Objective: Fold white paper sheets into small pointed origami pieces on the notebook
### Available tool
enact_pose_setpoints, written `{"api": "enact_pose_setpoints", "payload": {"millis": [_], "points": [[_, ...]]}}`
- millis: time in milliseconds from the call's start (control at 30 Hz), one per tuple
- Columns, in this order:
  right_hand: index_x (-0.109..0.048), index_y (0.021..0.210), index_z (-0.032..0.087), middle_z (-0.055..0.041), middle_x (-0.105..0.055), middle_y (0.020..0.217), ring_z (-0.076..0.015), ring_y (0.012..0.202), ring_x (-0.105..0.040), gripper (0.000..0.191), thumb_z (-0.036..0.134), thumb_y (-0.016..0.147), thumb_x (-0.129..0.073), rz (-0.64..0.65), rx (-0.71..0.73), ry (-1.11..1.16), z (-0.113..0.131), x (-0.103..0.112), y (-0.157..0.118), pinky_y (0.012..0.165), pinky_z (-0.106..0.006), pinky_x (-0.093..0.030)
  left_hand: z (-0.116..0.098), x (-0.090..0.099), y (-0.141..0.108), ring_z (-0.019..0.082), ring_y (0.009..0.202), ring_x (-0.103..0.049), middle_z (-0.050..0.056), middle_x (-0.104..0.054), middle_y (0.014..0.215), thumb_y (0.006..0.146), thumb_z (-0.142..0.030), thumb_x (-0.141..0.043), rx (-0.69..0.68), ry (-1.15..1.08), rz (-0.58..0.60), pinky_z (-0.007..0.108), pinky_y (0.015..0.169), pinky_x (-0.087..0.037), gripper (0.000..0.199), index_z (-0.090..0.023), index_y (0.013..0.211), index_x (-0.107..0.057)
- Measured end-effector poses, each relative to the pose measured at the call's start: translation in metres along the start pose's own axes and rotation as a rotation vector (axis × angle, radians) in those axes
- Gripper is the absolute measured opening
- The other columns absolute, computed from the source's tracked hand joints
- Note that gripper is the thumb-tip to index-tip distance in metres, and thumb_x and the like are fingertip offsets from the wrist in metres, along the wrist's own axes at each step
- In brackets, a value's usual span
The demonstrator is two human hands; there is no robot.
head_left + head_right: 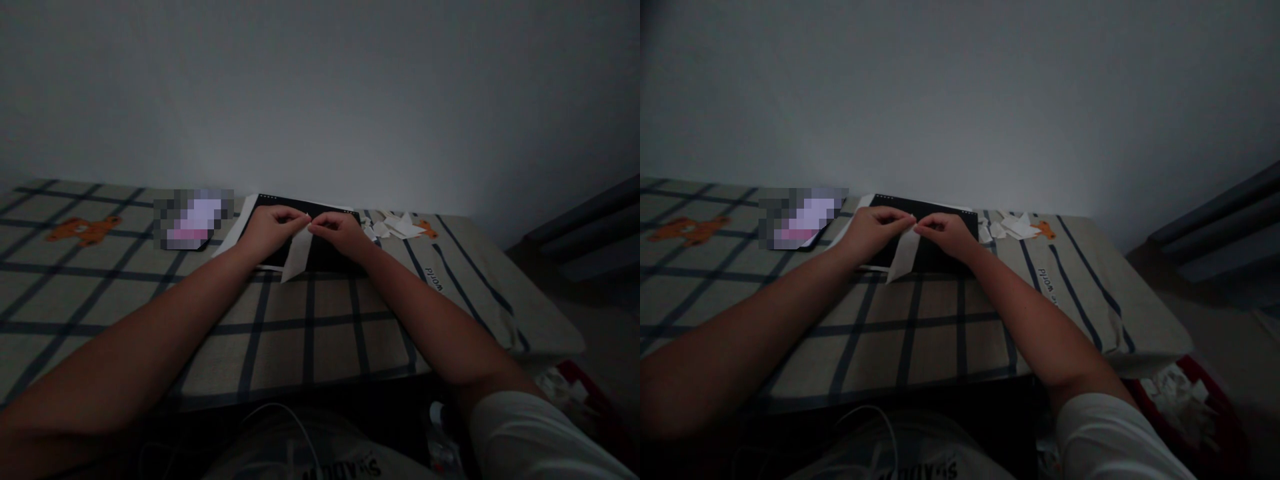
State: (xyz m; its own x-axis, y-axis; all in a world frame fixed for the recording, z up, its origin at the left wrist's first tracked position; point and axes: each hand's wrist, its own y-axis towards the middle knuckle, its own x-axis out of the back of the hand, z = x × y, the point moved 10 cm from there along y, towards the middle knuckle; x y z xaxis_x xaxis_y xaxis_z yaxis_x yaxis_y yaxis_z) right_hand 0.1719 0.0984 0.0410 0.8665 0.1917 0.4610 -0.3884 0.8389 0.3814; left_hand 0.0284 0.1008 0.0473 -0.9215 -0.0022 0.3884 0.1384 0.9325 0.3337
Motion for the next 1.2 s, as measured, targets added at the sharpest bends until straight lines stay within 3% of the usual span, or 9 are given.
{"api": "enact_pose_setpoints", "payload": {"millis": [233, 433, 600, 833, 933, 1033, 1133, 1200], "points": [[-0.073, 0.087, 0.017, -0.003, -0.072, 0.084, -0.0154, 0.076, -0.06, 0.025, 0.041, 0.083, -0.067, 0.033, 0.013, 0.029, -0.001, -0.004, 0.001, 0.074, -0.03, -0.045, -0.002, 0.002, -0.001, 0.016, 0.073, -0.063, 0.004, -0.073, 0.078, 0.075, -0.043, -0.072, 0.002, 0.052, -0.033, 0.028, 0.069, -0.049, 0.026, -0.018, 0.083, -0.076], [-0.072, 0.084, 0.017, -0.0028, -0.071, 0.084, -0.0155, 0.078, -0.059, 0.024, 0.041, 0.084, -0.066, 0.054, 0.043, -0.003, 0.001, -0.004, 0.001, 0.074, -0.03, -0.044, 0.001, 0.001, 0.0, 0.017, 0.077, -0.065, 0.005, -0.075, 0.083, 0.074, -0.041, -0.073, 0.026, -0.011, 0.008, 0.029, 0.073, -0.05, 0.025, -0.019, 0.085, -0.076], [-0.071, 0.083, 0.018, -0.0037, -0.069, 0.085, -0.0156, 0.079, -0.058, 0.024, 0.041, 0.084, -0.066, 0.01, 0.076, -0.03, 0.002, -0.001, 0.003, 0.076, -0.031, -0.045, -0.002, 0.006, 0.0, 0.018, 0.078, -0.065, 0.004, -0.075, 0.083, 0.077, -0.045, -0.072, -0.009, -0.003, -0.043, 0.03, 0.074, -0.05, 0.027, -0.019, 0.085, -0.076], [-0.07, 0.084, 0.017, -0.0035, -0.069, 0.086, -0.0161, 0.08, -0.059, 0.023, 0.04, 0.081, -0.067, 0.0, -0.024, 0.005, -0.008, 0.001, 0.003, 0.076, -0.031, -0.045, 0.0, 0.011, 0.001, 0.019, 0.086, -0.065, 0.006, -0.075, 0.092, 0.079, -0.046, -0.071, 0.007, -0.024, -0.107, 0.03, 0.079, -0.05, 0.032, -0.018, 0.093, -0.076], [-0.071, 0.083, 0.017, -0.0034, -0.07, 0.086, -0.0166, 0.082, -0.06, 0.023, 0.039, 0.08, -0.066, -0.02, -0.033, 0.009, -0.007, 0.005, 0.003, 0.079, -0.031, -0.045, 0.004, 0.013, 0.004, 0.019, 0.088, -0.065, 0.007, -0.073, 0.101, 0.076, -0.048, -0.073, 0.022, -0.025, -0.13, 0.03, 0.081, -0.05, 0.046, -0.017, 0.109, -0.073], [-0.071, 0.084, 0.016, -0.0035, -0.07, 0.085, -0.0166, 0.082, -0.061, 0.024, 0.039, 0.08, -0.067, -0.038, -0.041, 0.035, -0.009, 0.01, 0.004, 0.08, -0.032, -0.046, 0.016, 0.003, 0.006, 0.021, 0.09, -0.066, 0.008, -0.074, 0.105, 0.072, -0.053, -0.075, 0.117, -0.05, -0.037, 0.032, 0.08, -0.05, 0.06, -0.017, 0.119, -0.07], [-0.072, 0.082, 0.017, -0.0032, -0.071, 0.084, -0.0163, 0.08, -0.061, 0.022, 0.037, 0.078, -0.068, -0.06, -0.062, 0.059, -0.014, 0.015, 0.004, 0.08, -0.032, -0.046, 0.028, -0.015, 0.003, 0.021, 0.08, -0.066, 0.008, -0.076, 0.092, 0.068, -0.056, -0.076, 0.204, -0.067, 0.135, 0.032, 0.072, -0.05, 0.049, -0.019, 0.101, -0.076], [-0.072, 0.081, 0.017, -0.0031, -0.071, 0.083, -0.0163, 0.08, -0.061, 0.02, 0.036, 0.076, -0.07, -0.074, -0.082, 0.069, -0.017, 0.016, 0.005, 0.08, -0.032, -0.047, 0.03, -0.017, 0.001, 0.019, 0.07, -0.064, 0.006, -0.074, 0.08, 0.067, -0.054, -0.078, 0.21, -0.067, 0.154, 0.03, 0.065, -0.048, 0.039, -0.02, 0.086, -0.077]]}}
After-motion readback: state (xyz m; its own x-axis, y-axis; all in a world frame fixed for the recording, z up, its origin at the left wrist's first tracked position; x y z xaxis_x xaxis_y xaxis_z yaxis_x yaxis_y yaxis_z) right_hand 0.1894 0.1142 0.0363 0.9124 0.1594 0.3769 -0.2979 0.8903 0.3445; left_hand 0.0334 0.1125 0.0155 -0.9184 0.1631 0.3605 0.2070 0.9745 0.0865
